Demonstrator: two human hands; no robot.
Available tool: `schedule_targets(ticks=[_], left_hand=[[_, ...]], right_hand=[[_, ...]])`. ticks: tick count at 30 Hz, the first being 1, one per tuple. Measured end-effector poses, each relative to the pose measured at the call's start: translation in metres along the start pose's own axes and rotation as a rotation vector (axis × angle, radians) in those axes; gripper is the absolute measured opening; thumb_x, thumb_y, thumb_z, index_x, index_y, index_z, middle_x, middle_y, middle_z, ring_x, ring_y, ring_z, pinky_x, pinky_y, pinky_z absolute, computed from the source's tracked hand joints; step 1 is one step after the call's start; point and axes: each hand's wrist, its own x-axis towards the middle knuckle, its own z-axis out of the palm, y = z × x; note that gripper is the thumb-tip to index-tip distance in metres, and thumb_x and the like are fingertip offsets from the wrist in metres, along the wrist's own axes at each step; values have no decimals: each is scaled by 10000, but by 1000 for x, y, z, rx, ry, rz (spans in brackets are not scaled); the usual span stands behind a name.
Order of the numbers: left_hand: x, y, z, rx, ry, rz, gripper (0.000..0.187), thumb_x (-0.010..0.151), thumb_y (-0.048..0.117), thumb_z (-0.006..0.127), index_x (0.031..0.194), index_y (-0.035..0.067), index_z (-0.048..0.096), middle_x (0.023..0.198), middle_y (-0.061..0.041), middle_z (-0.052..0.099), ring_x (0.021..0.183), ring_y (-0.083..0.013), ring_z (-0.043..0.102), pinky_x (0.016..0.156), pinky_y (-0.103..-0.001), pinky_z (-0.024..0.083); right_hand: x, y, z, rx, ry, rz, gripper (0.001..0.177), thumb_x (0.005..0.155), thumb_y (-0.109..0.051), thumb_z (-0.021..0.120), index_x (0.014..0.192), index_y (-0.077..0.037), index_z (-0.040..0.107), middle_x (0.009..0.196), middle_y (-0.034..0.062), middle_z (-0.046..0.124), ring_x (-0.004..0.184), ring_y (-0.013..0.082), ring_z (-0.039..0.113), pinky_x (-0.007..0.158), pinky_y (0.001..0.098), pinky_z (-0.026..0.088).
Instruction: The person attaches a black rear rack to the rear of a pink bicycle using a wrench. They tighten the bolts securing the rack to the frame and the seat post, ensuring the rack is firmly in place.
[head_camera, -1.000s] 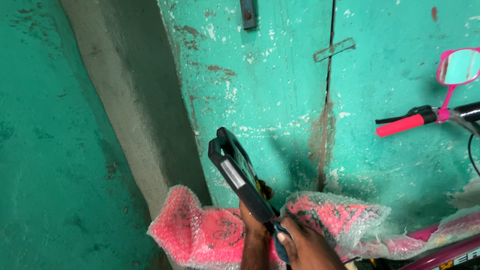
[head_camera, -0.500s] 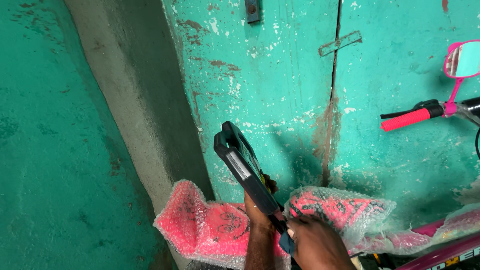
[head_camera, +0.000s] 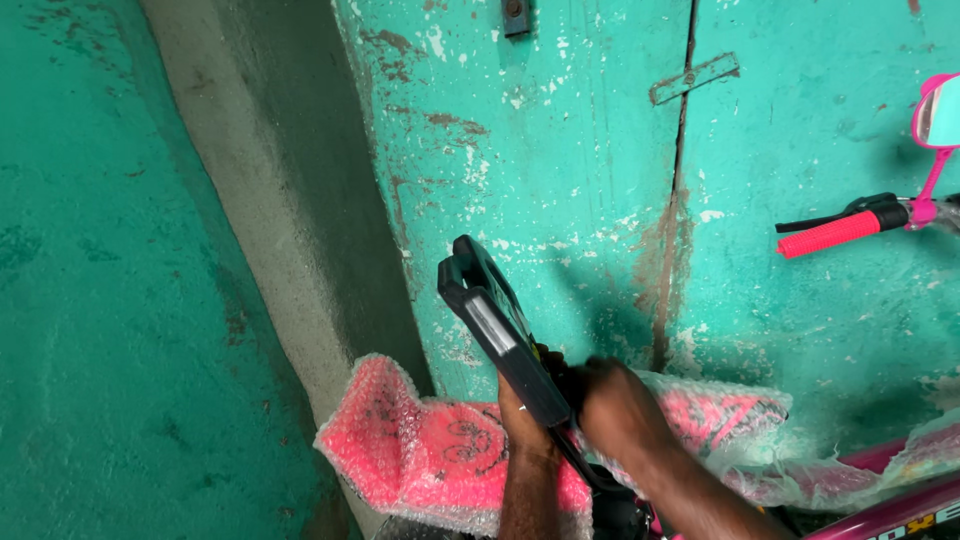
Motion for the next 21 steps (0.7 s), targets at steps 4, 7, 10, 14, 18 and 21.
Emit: schedule_targets(ticks=[4, 7, 10, 14, 18, 21], left_hand=[[-2, 0, -1, -6, 3, -8, 581, 980, 564, 473, 1088, 28, 670, 978, -153, 733, 837, -261, 688, 741, -374, 576], [-3, -1, -2, 29, 6, -19, 581, 967, 563, 478, 1091, 34, 684, 979, -153, 746, 781, -252, 667, 629, -361, 527], [-4, -3, -5, -23, -8, -23, 569, 969, 529, 484, 1106, 9, 672, 1000, -176, 740, 843, -266, 687, 710, -361, 558], [-7, -4, -6, -76, 27, -38, 572, 997, 539, 478, 1126, 13, 664, 990, -179, 729, 872, -280, 694, 739, -366, 578], [-1, -6, -8, -40, -2, 9, 560, 1002, 521, 458, 1134, 21, 674, 979, -155, 736, 894, -284, 691, 779, -396, 557], [5, -6, -6, 38, 55, 41, 541, 1005, 492, 450, 1131, 15, 672, 982, -144, 741, 947, -277, 701, 857, -410, 543]], right_hand=[[21, -2, -9, -145, -345, -5, 150, 856, -98, 613, 910, -110, 752, 1018, 112, 735, 979, 329, 695, 864, 451, 560], [19, -4, -19, -213, -410, 27, 157, 864, -154, 617, 927, -168, 760, 992, 99, 728, 1008, 331, 658, 870, 481, 521], [27, -20, -19, -539, -530, -42, 150, 891, -186, 613, 911, -171, 761, 963, 52, 741, 1069, 286, 629, 900, 449, 475], [29, -25, -24, -525, -429, 26, 170, 896, -261, 626, 981, -182, 750, 968, 61, 738, 1042, 279, 638, 888, 439, 452], [10, -3, -45, -356, -86, 175, 209, 804, -293, 709, 947, -161, 785, 978, 105, 712, 1052, 302, 626, 929, 447, 463], [-1, 12, -55, 24, -162, 201, 231, 791, -273, 749, 987, -162, 799, 1031, 115, 698, 1040, 285, 657, 935, 411, 512]])
